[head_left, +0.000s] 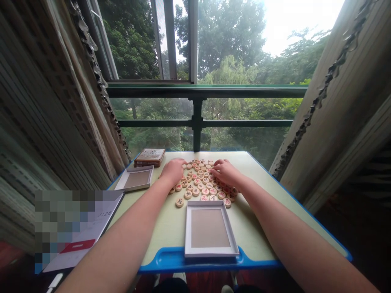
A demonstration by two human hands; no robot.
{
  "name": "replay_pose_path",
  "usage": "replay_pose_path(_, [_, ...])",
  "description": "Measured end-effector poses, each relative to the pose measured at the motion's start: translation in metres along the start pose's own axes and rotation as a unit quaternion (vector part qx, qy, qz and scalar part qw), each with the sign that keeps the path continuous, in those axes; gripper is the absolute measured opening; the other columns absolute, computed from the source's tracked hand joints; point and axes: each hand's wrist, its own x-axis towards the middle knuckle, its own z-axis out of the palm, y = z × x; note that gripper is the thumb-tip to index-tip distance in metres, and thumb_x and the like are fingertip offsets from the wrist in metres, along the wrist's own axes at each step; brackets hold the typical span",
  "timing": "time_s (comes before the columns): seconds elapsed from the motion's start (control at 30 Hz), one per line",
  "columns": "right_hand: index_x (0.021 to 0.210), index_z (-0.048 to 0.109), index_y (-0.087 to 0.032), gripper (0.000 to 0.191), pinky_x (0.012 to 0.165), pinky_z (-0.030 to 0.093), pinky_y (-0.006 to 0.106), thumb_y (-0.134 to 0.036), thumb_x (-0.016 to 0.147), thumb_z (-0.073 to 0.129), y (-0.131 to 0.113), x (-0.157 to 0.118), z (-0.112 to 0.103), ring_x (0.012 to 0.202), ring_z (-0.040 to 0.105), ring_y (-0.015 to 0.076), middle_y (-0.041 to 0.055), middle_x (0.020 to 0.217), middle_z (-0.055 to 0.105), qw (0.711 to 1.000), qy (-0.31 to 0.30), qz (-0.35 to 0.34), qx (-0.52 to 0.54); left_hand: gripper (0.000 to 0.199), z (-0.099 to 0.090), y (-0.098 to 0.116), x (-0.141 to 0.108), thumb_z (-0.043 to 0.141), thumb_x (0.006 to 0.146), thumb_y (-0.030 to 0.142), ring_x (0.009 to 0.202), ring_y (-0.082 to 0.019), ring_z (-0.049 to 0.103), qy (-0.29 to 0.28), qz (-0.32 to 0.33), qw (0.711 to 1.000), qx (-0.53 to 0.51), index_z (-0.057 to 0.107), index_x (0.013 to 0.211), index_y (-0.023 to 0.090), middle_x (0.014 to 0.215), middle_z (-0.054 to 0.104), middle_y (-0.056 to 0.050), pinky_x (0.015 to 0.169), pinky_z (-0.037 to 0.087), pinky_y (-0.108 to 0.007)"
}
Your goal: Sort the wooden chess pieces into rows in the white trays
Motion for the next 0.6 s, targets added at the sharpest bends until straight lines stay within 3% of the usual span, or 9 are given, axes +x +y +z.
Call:
replay_pose_path(0.17, [0.077, 0.072, -0.016, 0.033, 0.084, 0.044, 0.028, -0.024, 0.088, 0.043, -0.005, -0.001, -0.001, 0.085, 0.059, 0.0167, 0.0088, 0.098, 0.065, 0.998, 0.007, -0.029, 0.062, 0.034, 0.002, -0.004, -0.002, 0.042, 0.081, 0.019, 0.099, -0.022, 0.059, -0.075, -0.041, 0.995, 0.041, 0.067, 0.104, 0.024, 0.109, 0.066, -0.007, 0.085, 0.044, -0.030])
replay_pose_path(0.3, [0.076, 0.072, -0.017, 0.028, 0.079, 0.045, 0.026, -0.024, 0.086, 0.046, -0.007, -0.001, 0.000, 0.080, 0.060, 0.0155, 0.0080, 0.095, 0.065, 0.997, -0.002, -0.041, 0.064, 0.031, 0.002, -0.004, -0.002, 0.043, 0.083, 0.028, 0.099, -0.022, 0.059, -0.059, -0.027, 0.997, 0.047, 0.066, 0.104, 0.024, 0.109, 0.065, -0.007, 0.083, 0.044, -0.029])
replay_pose_path(0.47, [0.087, 0.071, -0.018, 0.022, 0.081, 0.045, 0.026, -0.025, 0.083, 0.051, -0.009, 0.000, 0.004, 0.085, 0.060, 0.0167, 0.0080, 0.099, 0.065, 0.998, -0.013, -0.033, 0.049, 0.030, -0.001, -0.001, -0.003, 0.045, 0.084, 0.033, 0.097, -0.021, 0.059, -0.066, -0.020, 0.997, 0.036, 0.066, 0.103, 0.026, 0.109, 0.066, -0.005, 0.081, 0.044, -0.029])
replay_pose_path(0.6, [0.108, 0.066, -0.017, 0.031, 0.093, 0.040, 0.032, -0.027, 0.087, 0.045, -0.012, 0.003, 0.011, 0.105, 0.054, 0.0207, 0.0094, 0.116, 0.061, 0.998, -0.011, -0.054, 0.016, 0.024, -0.003, 0.000, -0.003, 0.050, 0.081, 0.033, 0.093, -0.022, 0.060, -0.070, -0.033, 0.996, 0.035, 0.068, 0.097, 0.027, 0.100, 0.069, -0.004, 0.079, 0.044, -0.029])
